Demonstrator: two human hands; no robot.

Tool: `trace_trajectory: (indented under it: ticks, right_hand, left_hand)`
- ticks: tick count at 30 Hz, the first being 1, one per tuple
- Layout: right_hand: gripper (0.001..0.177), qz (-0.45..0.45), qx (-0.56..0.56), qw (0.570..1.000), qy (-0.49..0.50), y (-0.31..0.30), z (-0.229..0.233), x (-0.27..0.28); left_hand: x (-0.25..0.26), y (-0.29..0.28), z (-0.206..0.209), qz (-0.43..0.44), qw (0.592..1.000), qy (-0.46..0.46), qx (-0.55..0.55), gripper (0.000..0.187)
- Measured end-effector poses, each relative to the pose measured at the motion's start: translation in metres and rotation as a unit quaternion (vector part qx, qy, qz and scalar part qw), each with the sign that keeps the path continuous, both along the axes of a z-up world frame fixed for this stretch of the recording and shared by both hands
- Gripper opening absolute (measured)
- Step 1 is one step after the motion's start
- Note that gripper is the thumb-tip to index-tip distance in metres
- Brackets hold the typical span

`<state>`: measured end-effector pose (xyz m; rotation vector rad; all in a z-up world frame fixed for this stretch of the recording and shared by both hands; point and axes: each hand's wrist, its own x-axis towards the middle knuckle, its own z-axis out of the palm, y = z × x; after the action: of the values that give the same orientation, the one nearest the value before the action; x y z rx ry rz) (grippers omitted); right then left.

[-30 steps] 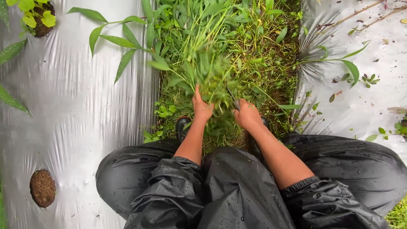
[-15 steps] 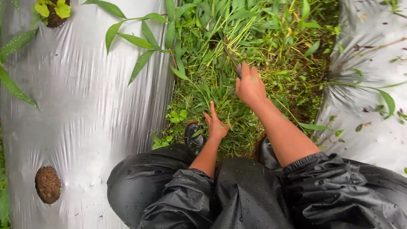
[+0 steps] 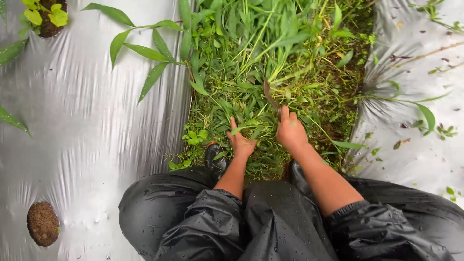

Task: The person sits on the ground between rows of plants and uses a sickle to cut weeds growing on the soil. They gather the cut weeds by hand and toss them aside, continuing to clear the area around the crop plants.

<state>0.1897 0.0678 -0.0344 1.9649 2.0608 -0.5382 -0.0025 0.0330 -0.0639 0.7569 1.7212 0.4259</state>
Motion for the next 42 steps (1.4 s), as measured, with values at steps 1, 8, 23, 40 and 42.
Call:
trace_trajectory:
  ticks: [1, 8, 23, 40, 42]
  right_hand:
    - [0.064, -0.004, 0.0, 1.0, -0.002, -0.012, 0.011, -0.001]
    - [0.045, -0.03, -0.035, 0.998, 0.05, -0.068, 0.013, 0.001]
    - [0.054, 0.054, 0.063, 0.991, 0.103, 0.104, 0.094, -0.063]
    - [0.052, -0.124, -0.037, 0.987, 0.094, -0.077, 0.024, 0.004]
    - [0.05, 0.012, -0.056, 0.998, -0.017, -0.088, 0.026, 0.003]
  left_hand:
    - [0.001, -0.003, -0.006, -0.004, 1.0, -0.002, 0.0, 0.125]
    - [0.0, -0.013, 0.005, 0.047, 0.998, -0.004, 0.029, 0.12]
    - [-0.003, -0.005, 0.019, 0.002, 0.999, 0.004, -0.037, 0.117]
    - [0.006, -0.003, 0.016, 0.168, 0.978, -0.114, -0.053, 0.102]
    - [0.004, 0.0, 0.033, 0.212, 0.955, -0.171, -0.118, 0.118]
